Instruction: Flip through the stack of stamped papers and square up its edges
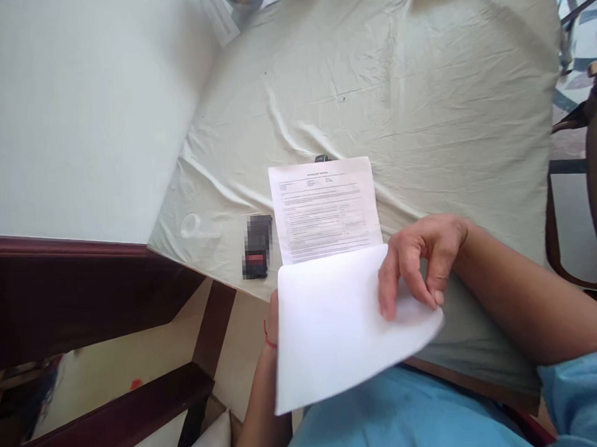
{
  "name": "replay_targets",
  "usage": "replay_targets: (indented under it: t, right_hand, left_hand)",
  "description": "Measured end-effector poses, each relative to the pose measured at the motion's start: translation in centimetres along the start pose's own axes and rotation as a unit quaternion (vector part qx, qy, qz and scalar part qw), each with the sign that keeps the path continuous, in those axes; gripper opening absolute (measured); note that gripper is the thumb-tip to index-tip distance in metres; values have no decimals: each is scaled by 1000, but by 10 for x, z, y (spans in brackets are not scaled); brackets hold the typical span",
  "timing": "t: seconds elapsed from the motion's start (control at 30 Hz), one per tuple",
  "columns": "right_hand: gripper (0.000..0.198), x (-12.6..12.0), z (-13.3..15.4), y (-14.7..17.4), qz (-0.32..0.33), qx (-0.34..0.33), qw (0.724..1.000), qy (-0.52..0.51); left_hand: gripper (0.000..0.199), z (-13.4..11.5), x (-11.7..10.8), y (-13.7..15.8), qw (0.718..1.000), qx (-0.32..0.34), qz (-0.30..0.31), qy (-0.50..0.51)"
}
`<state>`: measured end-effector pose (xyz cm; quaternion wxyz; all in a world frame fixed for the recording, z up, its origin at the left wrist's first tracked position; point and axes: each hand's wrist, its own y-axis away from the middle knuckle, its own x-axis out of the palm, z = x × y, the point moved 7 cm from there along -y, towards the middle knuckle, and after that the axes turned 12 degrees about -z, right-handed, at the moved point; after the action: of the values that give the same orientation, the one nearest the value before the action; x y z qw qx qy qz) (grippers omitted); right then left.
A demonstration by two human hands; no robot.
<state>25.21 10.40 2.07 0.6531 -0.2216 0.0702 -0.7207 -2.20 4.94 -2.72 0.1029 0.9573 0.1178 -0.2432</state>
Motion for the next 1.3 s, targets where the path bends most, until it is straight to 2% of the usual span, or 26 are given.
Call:
replay_targets:
  t: [0.03,0.07,0.1,0.13,0.17,0.2,0.23,0.27,0.3,0.33,0.37,0.43,0.53,0.6,0.73,0.87,0.97,1.07,1.2,1.3]
  right_hand:
    - [17,4,3,0,32,-14,999,-4]
    - [16,1,5,-1,6,-30,1000,6]
    - [17,-12,8,-2,-81,-49,995,19]
    - [17,-32,10,1,-211,-64,975,34]
    - [17,-56,12,11,-377,-78,922,43]
    - [17,-76,12,29,-533,-86,841,44]
    - [16,-89,10,49,-655,-88,749,44]
    - [17,-96,6,64,-737,-88,669,46]
    - [20,-100,3,75,-786,-89,610,48]
    - [22,-103,0,80,-812,-90,575,51]
    - [24,-105,-4,82,-824,-87,557,53]
    - [31,-108,-9,82,-827,-71,554,61]
    - [37,-107,-11,76,-813,-47,573,91]
    - [39,-104,-7,74,-805,-55,579,115]
    - [43,-100,-2,72,-806,-67,565,160]
    - [39,-98,-1,69,-802,-60,565,183]
    - [28,-99,-1,71,-802,-86,564,176]
    - [25,-102,-3,77,-806,-109,552,185]
    - [16,-101,-3,79,-802,-100,536,245]
    - [13,-95,5,72,-781,-113,544,286]
  left_hand:
    - [31,0,1,0,1000,5,12,4]
    - [29,1,2,1,1000,9,22,9]
    - [29,3,3,1,999,13,29,13]
    - [29,5,3,2,999,16,32,15]
    - [31,7,3,3,999,20,32,16]
    - [33,10,3,3,999,25,31,16]
    - [35,12,3,4,999,32,29,15]
    - [36,13,3,4,999,41,27,14]
    - [37,14,3,4,998,52,28,14]
    - [38,14,3,4,997,62,31,15]
    - [39,15,3,4,997,67,35,15]
    - [41,16,4,4,997,68,42,18]
    - [44,17,4,4,997,65,45,13]
    - [45,15,5,4,996,72,45,5]
    - [48,14,4,3,997,73,36,-3]
    - [48,16,3,2,998,63,26,-3]
    - [47,18,4,2,998,56,26,0]
    - [49,18,3,2,999,48,24,4]
    - [52,17,2,1,999,31,14,-3]
    - [55,14,1,1,1000,24,4,-8]
